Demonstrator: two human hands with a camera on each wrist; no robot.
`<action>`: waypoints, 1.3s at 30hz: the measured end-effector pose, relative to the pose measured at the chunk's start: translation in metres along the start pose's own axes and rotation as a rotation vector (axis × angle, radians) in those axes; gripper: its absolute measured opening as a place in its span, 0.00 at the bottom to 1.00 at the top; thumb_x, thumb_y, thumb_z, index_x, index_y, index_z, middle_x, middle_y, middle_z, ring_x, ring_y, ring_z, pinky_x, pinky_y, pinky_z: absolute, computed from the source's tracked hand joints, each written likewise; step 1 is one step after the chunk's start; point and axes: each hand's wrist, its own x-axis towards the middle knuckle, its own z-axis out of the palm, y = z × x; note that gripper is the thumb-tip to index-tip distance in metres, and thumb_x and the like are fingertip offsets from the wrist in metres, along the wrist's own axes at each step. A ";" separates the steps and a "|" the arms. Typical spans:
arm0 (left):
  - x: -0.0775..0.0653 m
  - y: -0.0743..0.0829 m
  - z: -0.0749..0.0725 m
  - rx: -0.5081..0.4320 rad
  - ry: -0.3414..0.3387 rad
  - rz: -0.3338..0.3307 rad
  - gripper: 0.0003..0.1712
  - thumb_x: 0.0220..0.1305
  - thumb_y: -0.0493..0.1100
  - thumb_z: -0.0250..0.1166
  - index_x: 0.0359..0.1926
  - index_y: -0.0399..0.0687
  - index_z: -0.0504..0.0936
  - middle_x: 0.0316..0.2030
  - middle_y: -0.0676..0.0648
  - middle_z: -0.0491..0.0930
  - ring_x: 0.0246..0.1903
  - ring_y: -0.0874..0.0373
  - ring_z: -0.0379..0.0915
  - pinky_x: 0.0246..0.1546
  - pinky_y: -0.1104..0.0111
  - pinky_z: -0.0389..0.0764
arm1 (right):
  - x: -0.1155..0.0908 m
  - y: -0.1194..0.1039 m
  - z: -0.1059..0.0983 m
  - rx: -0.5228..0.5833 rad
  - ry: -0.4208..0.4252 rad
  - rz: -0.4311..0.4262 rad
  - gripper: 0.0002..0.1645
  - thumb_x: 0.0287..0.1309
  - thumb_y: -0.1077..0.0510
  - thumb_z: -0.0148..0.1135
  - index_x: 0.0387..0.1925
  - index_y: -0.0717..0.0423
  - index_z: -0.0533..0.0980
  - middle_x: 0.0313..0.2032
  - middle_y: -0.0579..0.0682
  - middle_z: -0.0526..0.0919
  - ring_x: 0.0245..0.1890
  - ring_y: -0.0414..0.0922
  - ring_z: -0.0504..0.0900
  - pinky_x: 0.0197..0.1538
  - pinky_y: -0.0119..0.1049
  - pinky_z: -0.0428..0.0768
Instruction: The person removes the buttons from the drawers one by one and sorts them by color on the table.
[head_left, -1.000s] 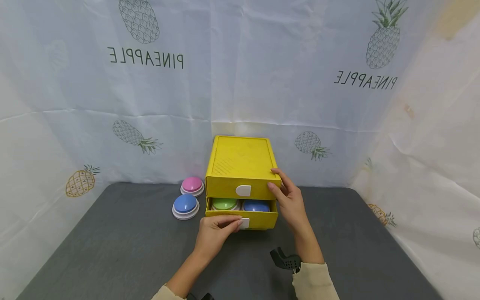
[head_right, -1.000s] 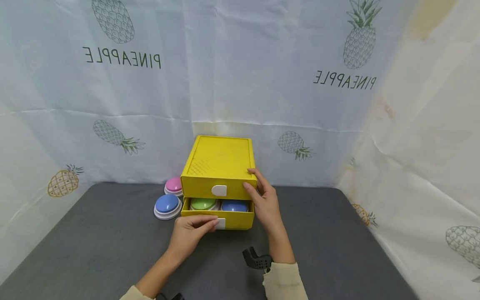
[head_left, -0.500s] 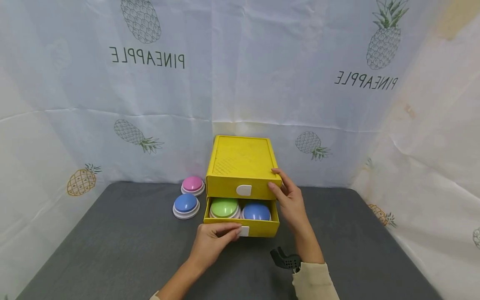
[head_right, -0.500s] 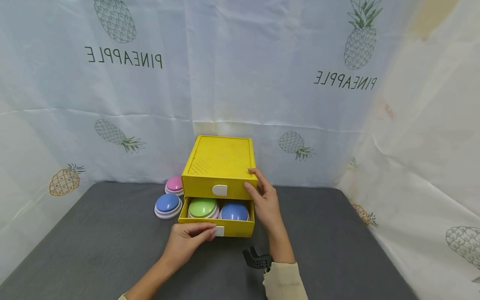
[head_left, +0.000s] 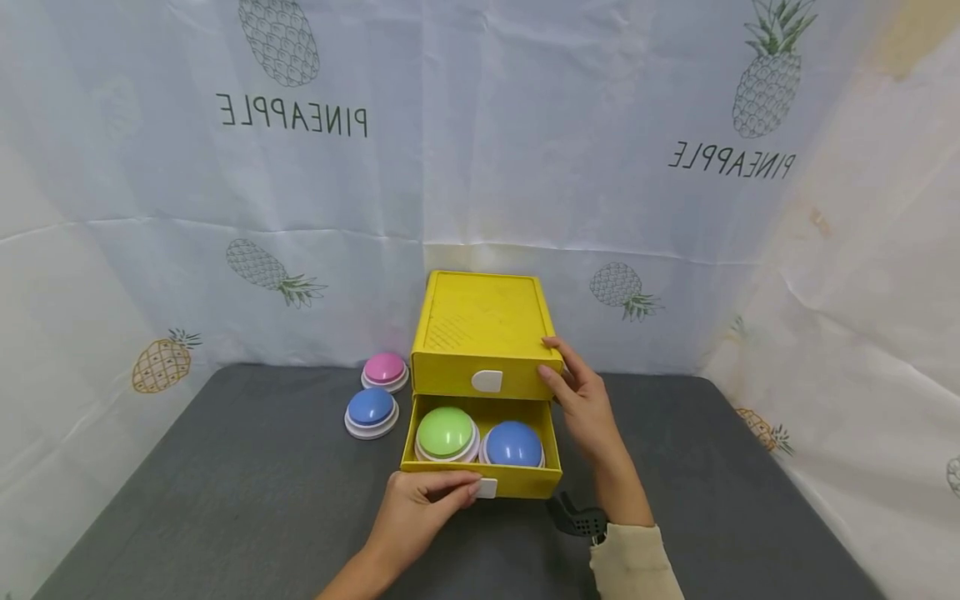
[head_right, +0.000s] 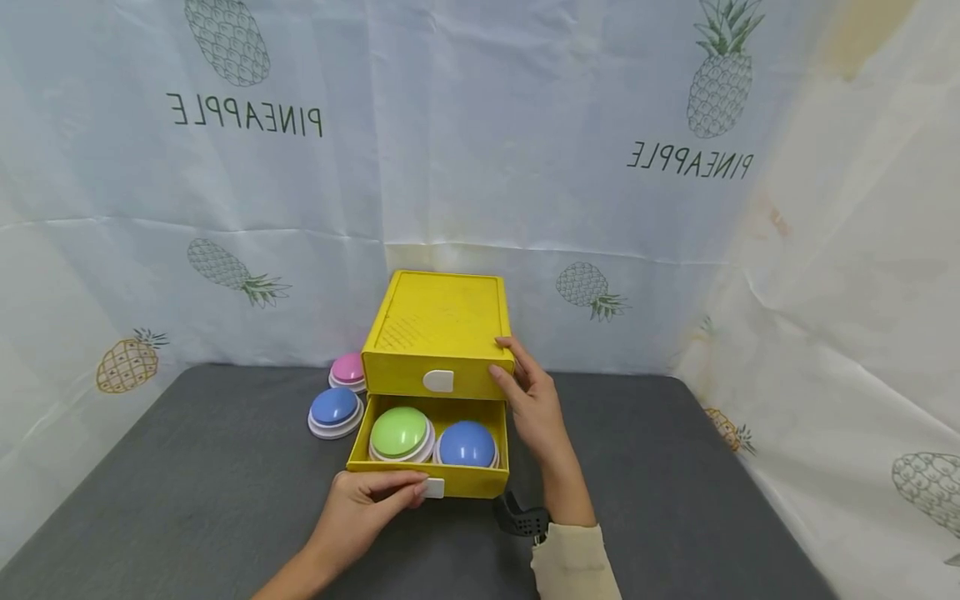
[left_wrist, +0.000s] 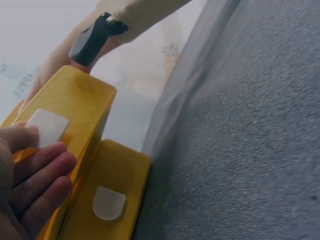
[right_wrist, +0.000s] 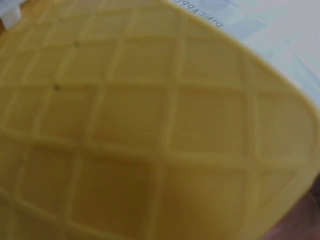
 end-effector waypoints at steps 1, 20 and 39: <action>-0.002 0.001 0.000 0.001 0.005 0.008 0.08 0.58 0.36 0.73 0.39 0.38 0.91 0.32 0.41 0.90 0.30 0.74 0.83 0.32 0.72 0.87 | 0.000 0.000 0.000 -0.001 -0.003 -0.002 0.29 0.74 0.53 0.55 0.73 0.41 0.65 0.77 0.48 0.61 0.72 0.50 0.71 0.67 0.47 0.77; 0.018 0.067 -0.017 0.370 -0.016 -0.078 0.05 0.56 0.39 0.76 0.35 0.52 0.92 0.30 0.58 0.90 0.27 0.73 0.80 0.33 0.77 0.84 | 0.001 -0.001 0.000 -0.003 -0.013 -0.009 0.29 0.74 0.52 0.56 0.73 0.41 0.65 0.77 0.48 0.61 0.72 0.52 0.71 0.69 0.55 0.73; 0.094 0.057 0.006 0.435 -0.431 -0.172 0.15 0.61 0.42 0.74 0.48 0.44 0.89 0.47 0.46 0.89 0.51 0.50 0.85 0.57 0.54 0.83 | 0.000 0.000 0.000 0.006 0.001 -0.004 0.29 0.74 0.53 0.56 0.73 0.41 0.65 0.74 0.51 0.66 0.70 0.51 0.73 0.66 0.45 0.77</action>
